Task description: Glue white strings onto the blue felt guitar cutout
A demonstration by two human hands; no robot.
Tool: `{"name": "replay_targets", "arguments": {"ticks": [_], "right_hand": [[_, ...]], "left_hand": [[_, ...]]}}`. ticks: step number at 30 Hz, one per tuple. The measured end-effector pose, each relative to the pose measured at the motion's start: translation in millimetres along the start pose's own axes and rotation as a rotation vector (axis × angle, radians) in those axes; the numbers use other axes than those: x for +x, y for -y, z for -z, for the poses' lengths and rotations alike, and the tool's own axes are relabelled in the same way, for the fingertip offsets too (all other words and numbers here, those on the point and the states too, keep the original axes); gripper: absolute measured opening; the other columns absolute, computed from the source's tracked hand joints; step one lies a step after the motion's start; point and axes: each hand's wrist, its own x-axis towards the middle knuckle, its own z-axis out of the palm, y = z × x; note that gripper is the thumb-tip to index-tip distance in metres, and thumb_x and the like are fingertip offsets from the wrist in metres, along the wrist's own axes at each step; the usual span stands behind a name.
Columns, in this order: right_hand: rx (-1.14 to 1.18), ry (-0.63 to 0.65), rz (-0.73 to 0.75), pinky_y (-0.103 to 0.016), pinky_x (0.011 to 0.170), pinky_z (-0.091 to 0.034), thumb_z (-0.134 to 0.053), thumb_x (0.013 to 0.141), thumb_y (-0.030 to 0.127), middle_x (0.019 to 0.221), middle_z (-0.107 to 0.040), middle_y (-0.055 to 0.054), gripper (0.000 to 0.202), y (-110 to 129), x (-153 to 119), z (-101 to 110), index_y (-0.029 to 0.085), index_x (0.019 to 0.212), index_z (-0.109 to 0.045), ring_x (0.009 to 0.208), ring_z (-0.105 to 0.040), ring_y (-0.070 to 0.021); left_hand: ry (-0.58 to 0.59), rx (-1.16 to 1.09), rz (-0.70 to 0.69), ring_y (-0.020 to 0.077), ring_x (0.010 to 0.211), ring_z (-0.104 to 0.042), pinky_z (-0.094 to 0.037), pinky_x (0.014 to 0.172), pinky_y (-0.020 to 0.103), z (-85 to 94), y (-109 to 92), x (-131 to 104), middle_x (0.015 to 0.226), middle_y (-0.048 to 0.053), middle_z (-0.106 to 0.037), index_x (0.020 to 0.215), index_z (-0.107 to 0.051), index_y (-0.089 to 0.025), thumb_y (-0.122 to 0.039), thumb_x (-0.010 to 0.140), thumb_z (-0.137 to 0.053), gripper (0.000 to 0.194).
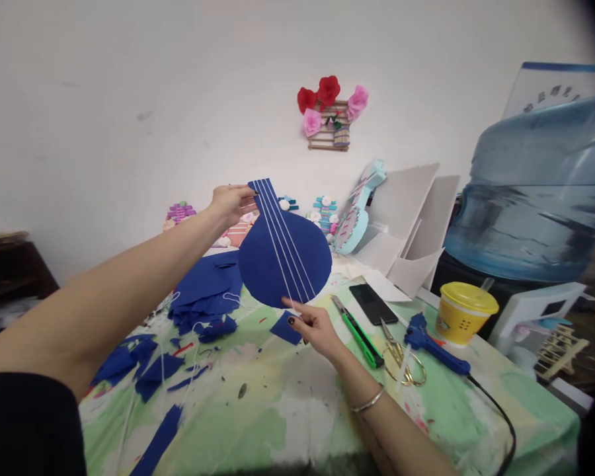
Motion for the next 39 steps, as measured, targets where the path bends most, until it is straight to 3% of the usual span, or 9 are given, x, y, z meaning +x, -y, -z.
{"name": "replay_targets", "arguments": {"ticks": [3,5,7,15,20,29,39], "right_hand": [[-0.012,0.073,-0.046,-0.021,0.042,-0.024,-0.066,0.076,0.049,0.044,-0.043,0.005,0.044,-2,0,-3,0.010,0.094,-0.077,0.040,-0.033,-0.0064],[0.019,0.090,-0.068,-0.022,0.042,-0.024,-0.061,0.079,0.054,0.040,-0.041,0.004,0.047,-3,0,-5,0.010,0.076,-0.077,0.039,-0.034,-0.0072],[0.061,0.099,-0.097,-0.023,0.042,-0.024,-0.050,0.084,0.057,0.036,-0.039,0.004,0.054,-3,1,-6,0.010,0.070,-0.074,0.037,-0.033,-0.0075],[0.171,0.111,-0.176,-0.023,0.043,-0.022,-0.053,0.081,0.047,0.039,-0.040,0.008,0.039,-12,4,-7,0.011,0.082,-0.068,0.037,-0.028,-0.0059],[0.196,0.158,-0.204,-0.023,0.042,-0.019,-0.052,0.079,0.042,0.041,-0.043,0.007,0.041,-15,3,-11,0.008,0.097,-0.067,0.036,-0.029,-0.0061],[0.187,0.168,-0.224,-0.022,0.043,-0.020,-0.054,0.073,0.030,0.038,-0.041,0.008,0.036,-19,3,-13,0.006,0.095,-0.070,0.036,-0.030,-0.0056],[0.144,0.141,-0.257,-0.021,0.040,-0.032,-0.058,0.069,0.039,0.057,-0.063,-0.001,0.035,-33,9,-11,0.009,0.082,-0.071,0.037,-0.046,-0.0064]], "left_hand": [[0.015,-0.023,-0.007,0.0233,0.084,-0.069,-0.057,0.087,0.040,4.7,3,5,0.076,0.012,-0.070,0.064,-0.062,-0.008,0.005,0.064,-0.064,0.014],[0.030,-0.023,-0.013,0.0250,0.087,-0.069,-0.057,0.088,0.041,7.1,3,6,0.080,0.014,-0.071,0.065,-0.063,-0.008,0.005,0.064,-0.063,0.013],[0.046,-0.020,-0.013,0.0259,0.089,-0.069,-0.057,0.087,0.041,9.0,2,6,0.082,0.014,-0.071,0.066,-0.064,-0.008,0.005,0.065,-0.062,0.013],[0.133,-0.009,0.020,0.0264,0.095,-0.068,-0.056,0.090,0.040,13.6,-1,6,0.090,0.016,-0.072,0.075,-0.067,-0.006,0.004,0.068,-0.059,0.015],[0.161,-0.028,0.024,0.0278,0.100,-0.067,-0.053,0.096,0.042,14.0,1,5,0.093,0.017,-0.072,0.076,-0.067,-0.006,0.005,0.068,-0.058,0.016],[0.213,-0.032,0.049,0.0304,0.098,-0.068,-0.053,0.096,0.047,12.4,4,-1,0.088,0.017,-0.071,0.079,-0.066,-0.008,0.005,0.068,-0.062,0.017],[0.209,-0.013,0.028,0.0245,0.085,-0.070,-0.054,0.093,0.043,8.2,0,-7,0.085,0.016,-0.071,0.074,-0.066,-0.006,0.004,0.068,-0.062,0.011]]}}
